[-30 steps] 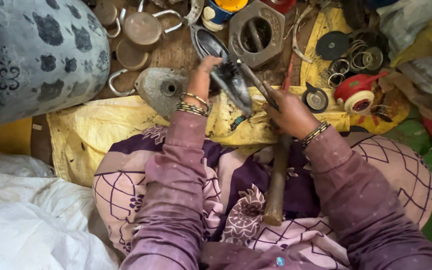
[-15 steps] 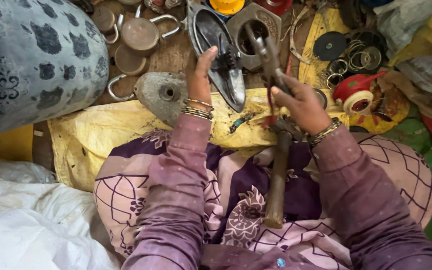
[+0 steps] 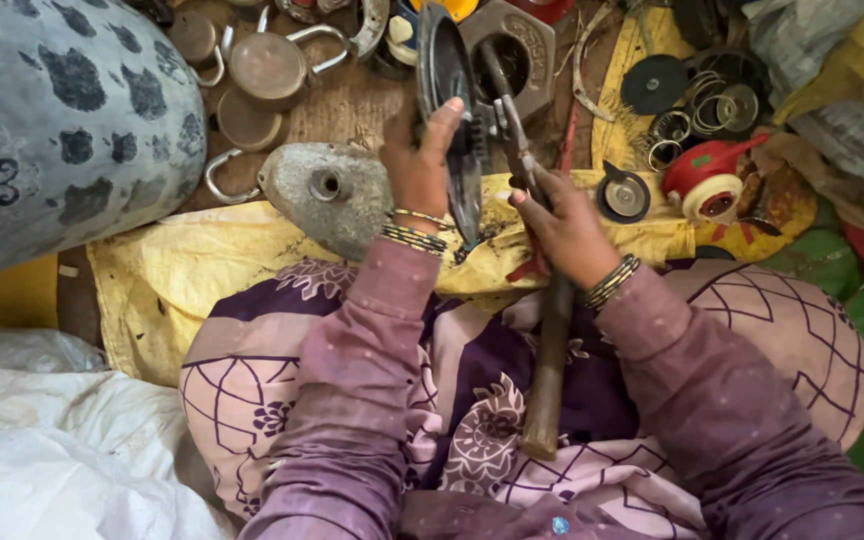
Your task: The person sits on the floor and uses pliers to remove a small metal component from a larger metal housing. They then use a hammer to tap the housing and continue manipulating the internal parts with pliers.
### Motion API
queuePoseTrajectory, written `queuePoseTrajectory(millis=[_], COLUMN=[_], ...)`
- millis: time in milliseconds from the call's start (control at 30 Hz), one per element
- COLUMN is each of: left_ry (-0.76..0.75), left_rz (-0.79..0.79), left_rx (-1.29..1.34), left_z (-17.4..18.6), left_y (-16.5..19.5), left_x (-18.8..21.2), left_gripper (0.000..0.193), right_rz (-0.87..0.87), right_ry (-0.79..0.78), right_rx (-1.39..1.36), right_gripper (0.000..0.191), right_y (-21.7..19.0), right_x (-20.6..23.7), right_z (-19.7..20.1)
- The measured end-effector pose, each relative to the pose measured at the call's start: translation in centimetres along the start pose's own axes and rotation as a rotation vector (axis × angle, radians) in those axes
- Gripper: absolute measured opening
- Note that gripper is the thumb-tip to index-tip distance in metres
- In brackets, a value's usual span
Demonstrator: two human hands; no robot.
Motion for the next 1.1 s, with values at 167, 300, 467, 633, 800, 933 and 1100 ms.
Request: queuePoseTrajectory(millis=[167, 300, 467, 633, 800, 933, 1100], left_ry=[0.029, 0.057, 0.061, 0.049, 0.064, 0.051, -0.067], left_rz=[0.046, 0.077, 0.217, 0.323, 0.368, 0.326, 0.059], left_rx=[0.197, 0.027, -0.552, -0.723, -0.677, -0.689, -0.834], left_z=[-1.1, -1.3, -1.0, -0.6, 0.0, 0.3, -0.2], left_y=[-0.8, -0.1, 1.0, 0.6, -0.5, -1.2, -1.8], left_x=[0.8, 1.0, 1.7, 1.2, 0.9, 1.1, 1.7], left_gripper=[0.036, 0.044, 0.069, 0.085, 0.088, 0.087, 0.082], right_rz=[0.159, 0.139, 0.075, 0.012, 0.034, 0.014, 0.038], right_ry=[0.176, 0.178, 0.051, -0.153, -0.206, -0.180, -0.091], right_rx=[0.201, 0.257, 0.273, 0.066, 0.075, 0.162, 0.112], right_gripper=[0.043, 0.055, 0.068, 0.078, 0.096, 0.102, 0.090], right_y=[0.1, 0.5, 2.3, 3.5, 3.0, 2.4, 2.3], right_x=[0.3, 0.6, 0.5, -0.7, -0.6, -0.2, -0.4], right_z=[-0.4, -1.2, -1.7, -2.0, -1.6, -1.4, -1.3])
Point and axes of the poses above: each hand's wrist, its own x-axis away from the middle knuckle, its own z-axis out of the back of the hand, y = z × x, the point moved 3 cm from there along -x, towards the middle knuckle, and after that the axes turned 10 degrees about -z, right-handed, at the moved point
